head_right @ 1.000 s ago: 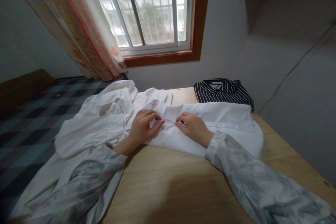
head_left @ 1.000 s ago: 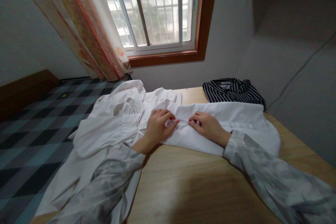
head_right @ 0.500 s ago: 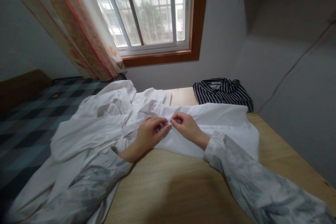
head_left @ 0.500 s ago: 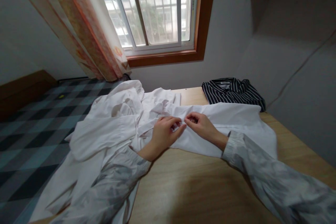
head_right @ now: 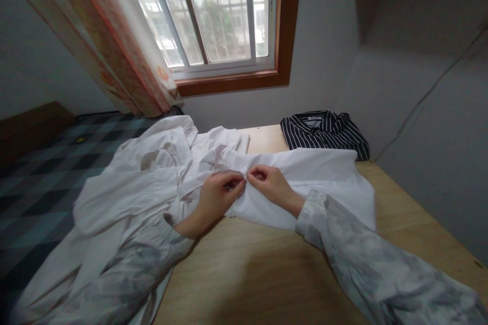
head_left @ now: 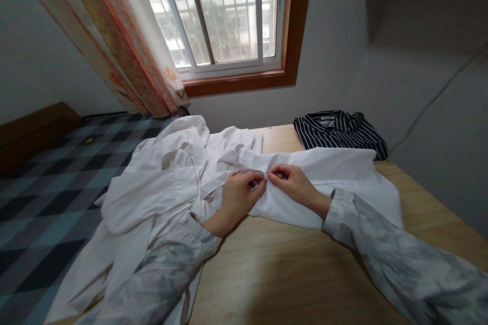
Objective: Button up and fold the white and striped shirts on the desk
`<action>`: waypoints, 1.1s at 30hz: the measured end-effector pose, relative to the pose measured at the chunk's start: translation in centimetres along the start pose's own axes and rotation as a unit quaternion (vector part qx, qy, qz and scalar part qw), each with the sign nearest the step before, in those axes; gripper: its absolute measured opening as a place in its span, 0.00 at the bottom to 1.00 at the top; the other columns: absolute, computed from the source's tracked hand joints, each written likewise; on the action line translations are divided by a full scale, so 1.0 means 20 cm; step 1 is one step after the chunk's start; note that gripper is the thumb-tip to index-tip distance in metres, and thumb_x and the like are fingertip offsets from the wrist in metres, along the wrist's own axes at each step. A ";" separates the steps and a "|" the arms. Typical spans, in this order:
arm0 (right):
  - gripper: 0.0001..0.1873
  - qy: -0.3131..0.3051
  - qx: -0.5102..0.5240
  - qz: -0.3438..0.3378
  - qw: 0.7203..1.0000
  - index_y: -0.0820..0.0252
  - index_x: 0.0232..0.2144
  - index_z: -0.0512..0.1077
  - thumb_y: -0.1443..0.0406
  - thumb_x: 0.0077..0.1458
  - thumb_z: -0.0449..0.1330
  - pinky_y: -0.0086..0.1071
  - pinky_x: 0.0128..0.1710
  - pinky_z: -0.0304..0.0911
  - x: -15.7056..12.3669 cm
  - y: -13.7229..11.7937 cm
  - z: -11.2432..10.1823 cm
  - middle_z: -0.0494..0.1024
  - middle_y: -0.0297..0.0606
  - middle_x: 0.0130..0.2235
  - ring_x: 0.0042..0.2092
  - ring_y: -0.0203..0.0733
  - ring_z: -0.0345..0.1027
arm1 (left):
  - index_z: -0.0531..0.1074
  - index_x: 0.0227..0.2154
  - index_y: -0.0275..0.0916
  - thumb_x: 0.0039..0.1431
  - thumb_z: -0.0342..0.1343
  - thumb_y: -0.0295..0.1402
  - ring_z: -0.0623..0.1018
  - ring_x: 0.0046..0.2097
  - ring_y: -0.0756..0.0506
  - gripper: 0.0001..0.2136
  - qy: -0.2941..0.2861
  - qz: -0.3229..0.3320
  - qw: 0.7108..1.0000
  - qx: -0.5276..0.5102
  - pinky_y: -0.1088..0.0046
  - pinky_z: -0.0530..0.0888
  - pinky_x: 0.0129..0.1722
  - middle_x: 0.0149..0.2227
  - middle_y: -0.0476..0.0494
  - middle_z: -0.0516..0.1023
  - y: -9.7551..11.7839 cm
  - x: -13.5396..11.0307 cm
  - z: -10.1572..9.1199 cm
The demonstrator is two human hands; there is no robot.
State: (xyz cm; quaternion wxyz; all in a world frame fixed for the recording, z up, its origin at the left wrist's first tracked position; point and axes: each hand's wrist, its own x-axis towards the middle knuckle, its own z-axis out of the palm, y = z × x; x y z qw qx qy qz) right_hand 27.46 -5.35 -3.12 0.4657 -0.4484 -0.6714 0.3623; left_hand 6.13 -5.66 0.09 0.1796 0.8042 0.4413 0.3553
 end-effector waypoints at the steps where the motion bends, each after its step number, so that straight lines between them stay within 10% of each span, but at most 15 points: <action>1: 0.13 0.000 0.002 -0.001 1.000 0.57 0.38 0.82 0.55 0.64 0.65 0.33 0.35 0.67 0.00 0.00 0.00 0.82 0.36 0.33 0.34 0.42 0.73 | 0.85 0.38 0.45 0.65 0.64 0.37 0.83 0.37 0.41 0.06 -0.001 0.006 1.000 -0.004 0.62 0.73 0.44 0.36 0.45 0.88 0.00 0.00 0.00; 13: 0.14 -0.051 0.015 -0.004 0.999 0.58 0.40 0.82 0.53 0.66 0.65 0.35 0.38 0.69 0.01 -0.01 -0.01 0.84 0.37 0.36 0.37 0.44 0.75 | 0.85 0.34 0.43 0.62 0.67 0.37 0.81 0.34 0.43 0.05 -0.017 0.018 1.000 0.009 0.62 0.72 0.42 0.32 0.44 0.86 0.00 0.01 0.01; 33: 0.07 0.051 -0.080 -0.064 0.993 0.58 0.35 0.77 0.61 0.65 0.62 0.34 0.37 0.64 0.01 -0.04 -0.01 0.76 0.34 0.34 0.35 0.41 0.68 | 0.85 0.37 0.42 0.58 0.65 0.31 0.81 0.34 0.44 0.05 -0.042 0.004 0.995 -0.094 0.66 0.75 0.42 0.33 0.45 0.86 -0.01 0.01 0.01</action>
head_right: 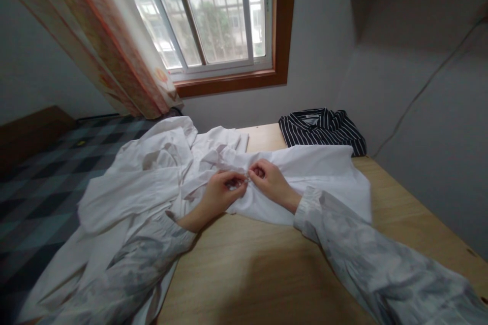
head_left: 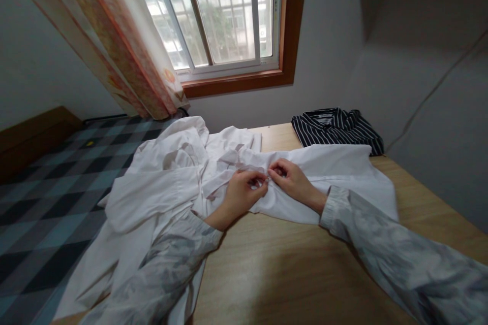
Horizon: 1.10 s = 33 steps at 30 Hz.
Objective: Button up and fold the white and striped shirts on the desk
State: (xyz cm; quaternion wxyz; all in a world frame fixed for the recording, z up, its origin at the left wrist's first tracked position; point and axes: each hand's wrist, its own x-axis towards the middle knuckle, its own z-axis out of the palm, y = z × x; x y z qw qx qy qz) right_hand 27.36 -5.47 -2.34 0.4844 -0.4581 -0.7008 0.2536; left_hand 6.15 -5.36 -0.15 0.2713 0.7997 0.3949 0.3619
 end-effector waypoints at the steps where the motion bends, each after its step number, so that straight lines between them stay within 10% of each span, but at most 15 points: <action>1: 0.08 0.017 -0.002 0.008 1.000 0.58 0.36 0.77 0.60 0.66 0.62 0.35 0.37 0.64 0.01 0.01 -0.01 0.76 0.35 0.34 0.35 0.41 0.68 | 0.84 0.37 0.41 0.57 0.65 0.30 0.81 0.34 0.45 0.06 0.006 -0.007 1.000 -0.011 0.67 0.74 0.41 0.33 0.46 0.85 0.00 0.00 0.00; 7: 0.12 0.066 -0.006 0.051 0.997 0.57 0.38 0.77 0.55 0.68 0.62 0.36 0.36 0.65 0.00 0.03 -0.19 0.80 0.37 0.36 0.34 0.43 0.70 | 0.76 0.33 0.39 0.55 0.61 0.28 0.77 0.32 0.47 0.02 0.022 -0.012 1.000 -0.015 0.71 0.70 0.36 0.30 0.50 0.79 -0.03 0.00 0.00; 14: 0.03 -0.072 -0.207 -0.085 0.972 0.56 0.40 0.79 0.63 0.66 0.66 0.43 0.51 0.67 -0.18 0.02 -0.41 0.81 0.42 0.42 0.46 0.50 0.74 | 0.70 0.29 0.41 0.56 0.60 0.28 0.73 0.33 0.46 0.04 0.003 0.020 0.996 0.090 0.70 0.67 0.37 0.30 0.51 0.75 -0.02 0.00 -0.01; 23: 0.06 -0.101 -0.288 -0.114 0.946 0.57 0.37 0.79 0.65 0.70 0.63 0.39 0.46 0.64 -0.14 0.03 -0.37 0.80 0.41 0.38 0.43 0.48 0.73 | 0.76 0.41 0.42 0.54 0.60 0.23 0.80 0.46 0.40 0.12 -0.047 0.110 0.964 0.236 0.63 0.71 0.48 0.44 0.43 0.81 0.14 0.02 -0.06; 28: 0.05 -0.044 -0.161 -0.056 0.984 0.57 0.36 0.75 0.66 0.69 0.62 0.35 0.40 0.61 -0.14 0.05 -0.36 0.78 0.37 0.36 0.37 0.43 0.69 | 0.77 0.34 0.42 0.62 0.62 0.32 0.77 0.35 0.44 0.02 -0.070 0.069 0.971 0.218 0.67 0.68 0.36 0.34 0.46 0.81 0.27 0.05 0.10; 33: 0.07 -0.001 -0.063 -0.028 0.998 0.57 0.33 0.73 0.65 0.67 0.61 0.35 0.37 0.59 -0.15 0.05 -0.37 0.73 0.33 0.33 0.35 0.41 0.66 | 0.79 0.35 0.41 0.67 0.63 0.43 0.76 0.31 0.47 0.11 -0.017 0.025 0.986 0.166 0.69 0.64 0.32 0.35 0.46 0.83 0.27 0.10 0.27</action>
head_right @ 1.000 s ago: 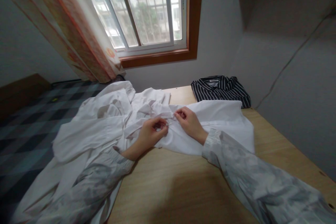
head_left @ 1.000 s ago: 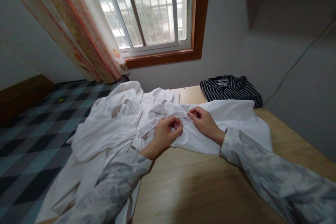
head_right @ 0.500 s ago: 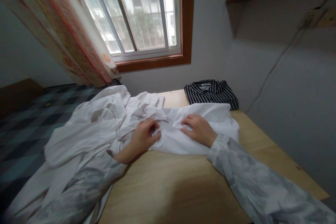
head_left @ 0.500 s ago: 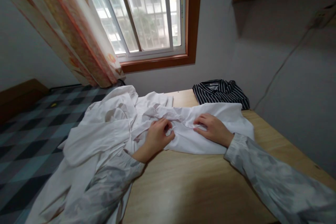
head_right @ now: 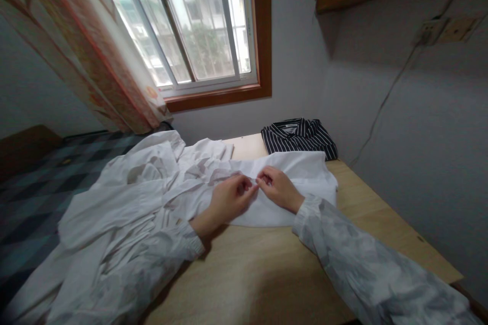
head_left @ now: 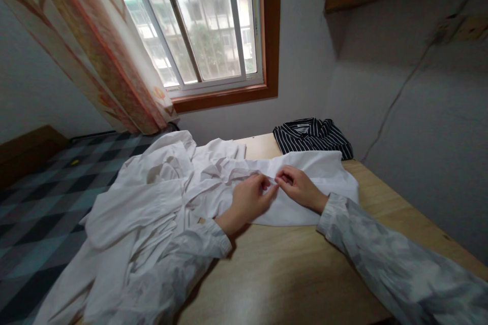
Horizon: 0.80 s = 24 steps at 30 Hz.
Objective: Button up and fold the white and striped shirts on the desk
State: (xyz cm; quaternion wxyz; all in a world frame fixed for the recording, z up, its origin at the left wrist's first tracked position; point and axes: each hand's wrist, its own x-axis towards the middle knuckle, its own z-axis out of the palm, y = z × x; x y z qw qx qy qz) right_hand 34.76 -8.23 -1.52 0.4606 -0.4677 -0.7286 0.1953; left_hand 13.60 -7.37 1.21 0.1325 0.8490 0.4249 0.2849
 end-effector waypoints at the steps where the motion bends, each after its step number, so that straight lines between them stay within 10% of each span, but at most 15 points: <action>1: 0.08 0.002 0.013 0.006 1.000 0.57 0.33 0.73 0.65 0.67 0.61 0.35 0.36 0.59 0.00 0.00 0.00 0.72 0.33 0.32 0.34 0.41 0.65 | 0.79 0.35 0.41 0.67 0.64 0.43 0.76 0.31 0.47 0.11 0.006 0.001 1.000 -0.019 0.70 0.64 0.32 0.35 0.46 0.83 -0.01 0.00 0.02; 24: 0.10 -0.041 0.092 0.055 0.993 0.57 0.38 0.78 0.58 0.68 0.62 0.35 0.40 0.65 -0.01 0.02 0.01 0.80 0.35 0.36 0.38 0.42 0.71 | 0.82 0.34 0.40 0.61 0.63 0.29 0.74 0.31 0.48 0.04 -0.006 0.006 0.979 -0.203 0.71 0.69 0.33 0.31 0.48 0.81 -0.07 0.02 0.06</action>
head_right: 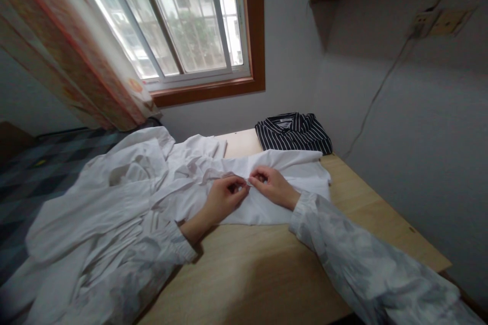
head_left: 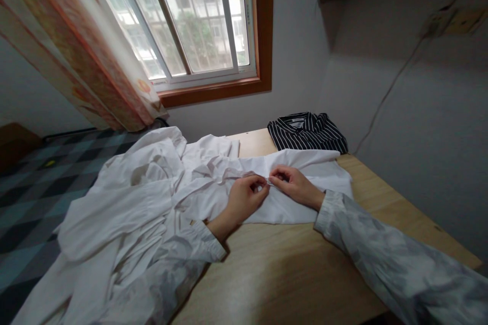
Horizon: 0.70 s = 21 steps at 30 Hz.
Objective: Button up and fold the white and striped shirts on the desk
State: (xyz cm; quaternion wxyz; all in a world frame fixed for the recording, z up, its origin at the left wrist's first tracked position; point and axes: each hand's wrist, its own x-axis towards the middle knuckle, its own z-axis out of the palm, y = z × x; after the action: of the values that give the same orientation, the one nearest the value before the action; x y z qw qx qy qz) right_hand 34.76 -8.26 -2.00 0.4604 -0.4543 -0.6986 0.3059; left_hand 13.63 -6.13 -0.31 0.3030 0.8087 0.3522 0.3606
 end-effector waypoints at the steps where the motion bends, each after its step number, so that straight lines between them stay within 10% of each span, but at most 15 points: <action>1: 0.09 0.008 -0.008 -0.002 1.000 0.57 0.38 0.77 0.59 0.68 0.62 0.35 0.40 0.65 0.00 0.00 0.00 0.80 0.35 0.36 0.38 0.42 0.71 | 0.82 0.35 0.40 0.61 0.62 0.29 0.75 0.31 0.48 0.04 -0.008 0.005 1.000 -0.007 0.71 0.70 0.34 0.31 0.47 0.82 0.00 0.00 0.00; 11: 0.13 0.153 -0.079 0.008 0.985 0.57 0.39 0.78 0.55 0.69 0.62 0.39 0.41 0.67 0.01 0.03 -0.15 0.81 0.40 0.38 0.39 0.46 0.73 | 0.68 0.29 0.41 0.52 0.58 0.25 0.76 0.40 0.45 0.05 0.027 0.037 0.999 -0.005 0.69 0.72 0.42 0.38 0.45 0.80 0.00 -0.01 -0.01; 21: 0.06 -0.028 -0.217 -0.061 0.974 0.54 0.39 0.82 0.60 0.65 0.67 0.40 0.43 0.67 -0.13 -0.01 -0.32 0.83 0.40 0.39 0.41 0.47 0.74 | 0.65 0.27 0.43 0.50 0.57 0.30 0.69 0.33 0.46 0.05 0.044 -0.011 0.999 0.028 0.70 0.65 0.35 0.27 0.52 0.69 0.01 -0.02 -0.01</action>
State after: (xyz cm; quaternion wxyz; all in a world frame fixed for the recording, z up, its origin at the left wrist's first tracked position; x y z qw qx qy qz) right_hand 41.02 -10.71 -0.23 0.3492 -0.4913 -0.7871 0.1310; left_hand 13.33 -6.46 -0.15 0.2682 0.7965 0.3844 0.3820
